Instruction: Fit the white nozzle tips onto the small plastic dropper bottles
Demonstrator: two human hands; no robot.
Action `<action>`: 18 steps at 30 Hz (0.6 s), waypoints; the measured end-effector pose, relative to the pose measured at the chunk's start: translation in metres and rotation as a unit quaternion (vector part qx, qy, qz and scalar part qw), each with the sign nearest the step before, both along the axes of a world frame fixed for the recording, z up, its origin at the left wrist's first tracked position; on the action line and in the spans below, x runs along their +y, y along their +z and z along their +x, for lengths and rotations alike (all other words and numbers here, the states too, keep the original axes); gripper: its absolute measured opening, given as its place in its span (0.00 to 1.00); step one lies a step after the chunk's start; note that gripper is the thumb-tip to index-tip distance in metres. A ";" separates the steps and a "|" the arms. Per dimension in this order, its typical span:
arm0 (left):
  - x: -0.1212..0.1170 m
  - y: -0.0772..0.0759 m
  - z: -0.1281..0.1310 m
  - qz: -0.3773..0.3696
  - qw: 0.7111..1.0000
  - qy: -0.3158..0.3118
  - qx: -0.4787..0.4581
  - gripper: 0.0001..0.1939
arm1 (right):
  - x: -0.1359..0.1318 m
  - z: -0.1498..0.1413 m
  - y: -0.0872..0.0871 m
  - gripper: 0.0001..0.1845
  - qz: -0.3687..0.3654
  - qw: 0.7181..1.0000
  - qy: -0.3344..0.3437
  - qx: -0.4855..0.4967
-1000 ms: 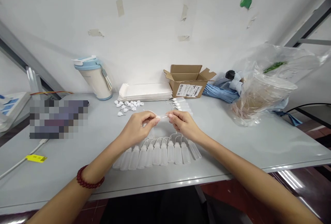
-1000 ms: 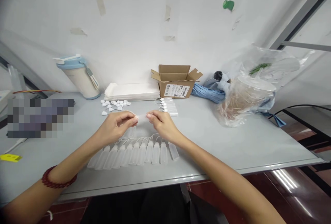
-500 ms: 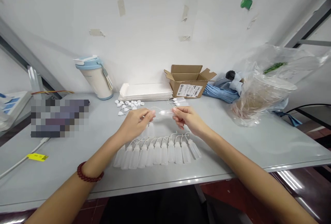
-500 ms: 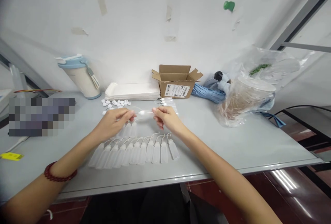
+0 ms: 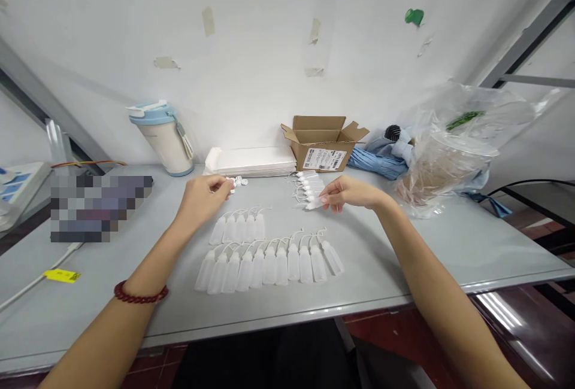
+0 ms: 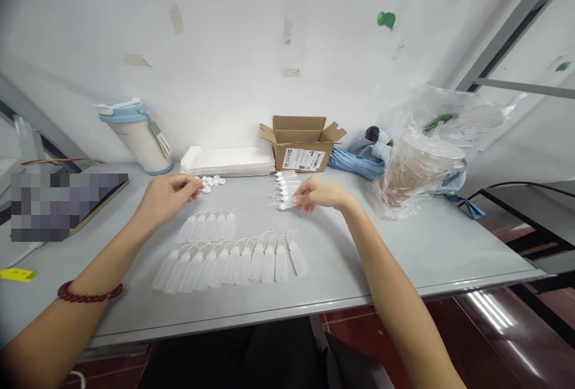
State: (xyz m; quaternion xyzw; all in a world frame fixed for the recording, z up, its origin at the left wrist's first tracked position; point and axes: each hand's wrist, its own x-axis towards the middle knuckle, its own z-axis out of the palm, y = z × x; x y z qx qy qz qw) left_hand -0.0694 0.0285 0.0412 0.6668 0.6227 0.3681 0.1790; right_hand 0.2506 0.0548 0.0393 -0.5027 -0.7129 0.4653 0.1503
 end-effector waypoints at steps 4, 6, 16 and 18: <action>0.003 -0.002 -0.004 -0.018 1.000 0.014 0.004 0.11 | 0.002 -0.001 -0.003 0.11 0.005 0.998 0.010 -0.066; 0.005 -0.002 -0.007 -0.020 1.000 0.015 0.019 0.11 | 0.001 -0.003 -0.004 0.11 0.021 0.994 -0.001 -0.106; 0.017 -0.011 -0.038 -0.026 0.973 0.076 0.217 0.09 | -0.003 -0.010 -0.006 0.12 0.072 0.965 -0.049 -0.248; 0.019 -0.014 -0.047 -0.036 0.977 0.059 0.203 0.07 | -0.004 -0.010 -0.004 0.13 0.080 0.962 -0.050 -0.258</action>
